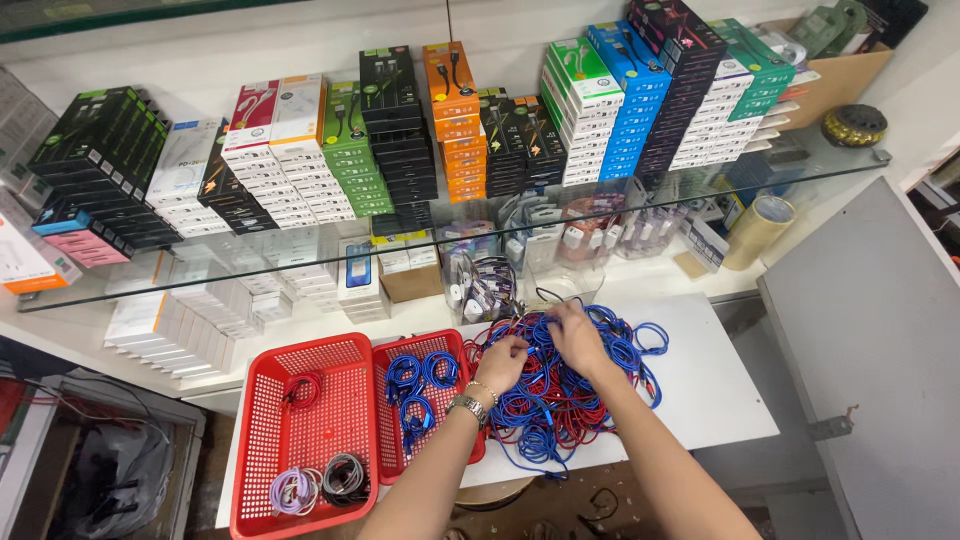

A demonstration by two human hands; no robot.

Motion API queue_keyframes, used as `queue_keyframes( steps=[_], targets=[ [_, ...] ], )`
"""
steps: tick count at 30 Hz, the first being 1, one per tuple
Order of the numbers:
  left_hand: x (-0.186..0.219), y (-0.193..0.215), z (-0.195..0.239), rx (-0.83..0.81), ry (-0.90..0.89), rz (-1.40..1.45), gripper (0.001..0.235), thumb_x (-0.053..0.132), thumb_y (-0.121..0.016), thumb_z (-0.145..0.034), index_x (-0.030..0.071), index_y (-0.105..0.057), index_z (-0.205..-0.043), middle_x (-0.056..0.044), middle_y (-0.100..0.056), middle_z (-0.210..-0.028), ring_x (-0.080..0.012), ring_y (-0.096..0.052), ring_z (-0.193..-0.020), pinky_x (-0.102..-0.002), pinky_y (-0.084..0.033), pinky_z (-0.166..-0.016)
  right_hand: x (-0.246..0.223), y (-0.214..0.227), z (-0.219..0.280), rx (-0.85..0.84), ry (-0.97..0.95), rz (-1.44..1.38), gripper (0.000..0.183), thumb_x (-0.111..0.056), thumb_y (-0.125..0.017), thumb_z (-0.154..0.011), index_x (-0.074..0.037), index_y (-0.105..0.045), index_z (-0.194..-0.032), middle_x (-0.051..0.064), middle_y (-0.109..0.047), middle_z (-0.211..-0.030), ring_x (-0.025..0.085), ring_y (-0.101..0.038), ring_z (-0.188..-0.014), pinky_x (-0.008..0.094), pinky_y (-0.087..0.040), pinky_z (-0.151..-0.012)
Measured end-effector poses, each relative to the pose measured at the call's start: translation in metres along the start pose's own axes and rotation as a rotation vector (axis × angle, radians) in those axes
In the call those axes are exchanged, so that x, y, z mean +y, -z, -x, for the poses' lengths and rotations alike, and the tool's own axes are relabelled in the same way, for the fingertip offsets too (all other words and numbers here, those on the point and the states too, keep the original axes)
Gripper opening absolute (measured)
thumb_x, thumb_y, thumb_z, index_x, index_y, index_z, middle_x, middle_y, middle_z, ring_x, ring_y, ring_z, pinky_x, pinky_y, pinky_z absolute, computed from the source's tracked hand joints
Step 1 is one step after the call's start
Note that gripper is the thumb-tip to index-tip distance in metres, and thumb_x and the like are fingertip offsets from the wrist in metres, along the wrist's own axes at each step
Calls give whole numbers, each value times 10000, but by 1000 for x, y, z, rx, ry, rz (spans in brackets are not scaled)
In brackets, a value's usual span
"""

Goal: The person untangles and coils various colored cables from a pile on a white counter. They place the coiled cables into a red basket. The person handles blue, red, white, and black cables.

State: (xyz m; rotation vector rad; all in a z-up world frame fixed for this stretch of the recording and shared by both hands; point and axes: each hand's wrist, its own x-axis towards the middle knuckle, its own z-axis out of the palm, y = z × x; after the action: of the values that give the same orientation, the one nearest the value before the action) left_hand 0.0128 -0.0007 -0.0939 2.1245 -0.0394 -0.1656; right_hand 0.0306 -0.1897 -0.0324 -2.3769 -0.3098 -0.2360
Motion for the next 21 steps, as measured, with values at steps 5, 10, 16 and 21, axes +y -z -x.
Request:
queue_keyframes(
  steps=[5, 10, 16, 21],
  targets=[
    [8, 3, -22, -137, 266, 487, 486, 444, -424, -1034, 102, -672, -1274, -128, -724, -1151, -258, -693, -940, -379, -583, -812, -50, 92, -25, 97, -162, -333, 191, -131, -660, -953, -33, -650, -1117, 83, -673, -946, 193, -680, -746, 317, -545, -691],
    [46, 10, -47, -269, 374, 1067, 779, 637, -300, -1009, -19, -575, -1328, -175, -726, -1167, -279, -703, -1026, -367, -583, -856, -82, 138, -6, -97, -64, -710, 315, -153, -591, -993, -101, -592, -1304, 24, -633, -870, 77, -617, -728, 247, -541, -669],
    [77, 19, -61, -314, 290, 1217, 439, 289, -488, -1058, -59, -596, -1303, -87, -682, -966, -209, -673, -910, -327, -582, -819, -65, 146, 46, -774, -227, -533, 339, -233, -612, -1002, -93, -716, -1293, -7, -711, -920, 82, -650, -765, 261, -590, -717],
    [95, 34, -37, -475, 170, 861, 301, 161, -491, -1041, 40, -695, -1226, 25, -526, -710, -96, -511, -642, -237, -462, -600, -28, 102, 49, -362, -488, -624, 331, -225, -601, -1002, -85, -693, -1287, 46, -763, -1024, 138, -677, -839, 278, -604, -763]
  ],
)
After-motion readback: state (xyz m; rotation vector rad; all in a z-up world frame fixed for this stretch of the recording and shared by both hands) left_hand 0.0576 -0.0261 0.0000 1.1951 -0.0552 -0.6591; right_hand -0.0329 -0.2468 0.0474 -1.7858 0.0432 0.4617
